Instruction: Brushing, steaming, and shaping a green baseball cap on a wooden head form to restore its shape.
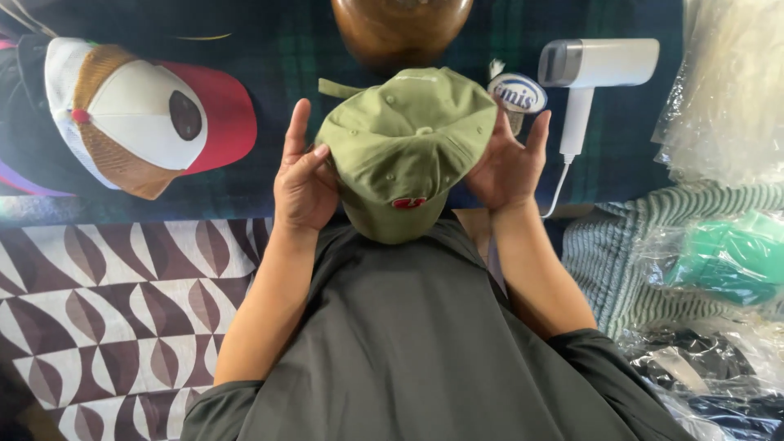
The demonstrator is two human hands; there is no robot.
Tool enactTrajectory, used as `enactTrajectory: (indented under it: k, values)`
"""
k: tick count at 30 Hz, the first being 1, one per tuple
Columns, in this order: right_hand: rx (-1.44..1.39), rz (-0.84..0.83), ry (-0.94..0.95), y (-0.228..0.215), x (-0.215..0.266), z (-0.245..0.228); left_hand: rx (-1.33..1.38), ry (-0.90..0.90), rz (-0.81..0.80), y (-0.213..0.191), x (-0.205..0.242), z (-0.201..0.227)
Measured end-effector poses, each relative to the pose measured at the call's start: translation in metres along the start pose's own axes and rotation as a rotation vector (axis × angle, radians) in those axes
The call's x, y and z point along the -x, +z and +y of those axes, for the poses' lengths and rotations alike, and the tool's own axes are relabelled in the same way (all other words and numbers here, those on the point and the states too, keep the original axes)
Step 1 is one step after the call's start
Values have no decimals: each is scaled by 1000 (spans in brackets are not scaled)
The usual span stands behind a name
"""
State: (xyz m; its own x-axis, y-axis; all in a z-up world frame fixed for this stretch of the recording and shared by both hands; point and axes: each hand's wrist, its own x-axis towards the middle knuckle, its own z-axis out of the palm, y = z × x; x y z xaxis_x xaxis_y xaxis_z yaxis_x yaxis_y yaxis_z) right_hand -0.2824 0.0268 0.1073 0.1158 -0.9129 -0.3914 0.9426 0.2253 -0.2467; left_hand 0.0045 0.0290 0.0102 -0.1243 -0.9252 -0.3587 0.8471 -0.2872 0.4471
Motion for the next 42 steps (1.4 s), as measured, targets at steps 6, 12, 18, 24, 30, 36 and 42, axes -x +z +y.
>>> enactTrajectory:
  k: [6,12,18,24,30,36,42]
  values:
    - [340,-140,-203,-67,1,18,4,13,-59,28,11,18]
    - [497,-407,-179,-99,-9,-9,13,-134,-185,23,10,48]
    - [325,-492,-139,-54,-4,-11,151,-77,-214,29,10,50]
    - [258,-546,-147,-70,-18,-13,136,-97,-371,47,19,50]
    - [337,-446,-267,-47,-47,-31,-17,57,-344,73,-29,58]
    - [545,-280,-289,10,-88,-48,-149,-18,-407,109,-95,71]
    - [627,89,-372,43,-139,-62,-183,83,-170,124,-146,70]
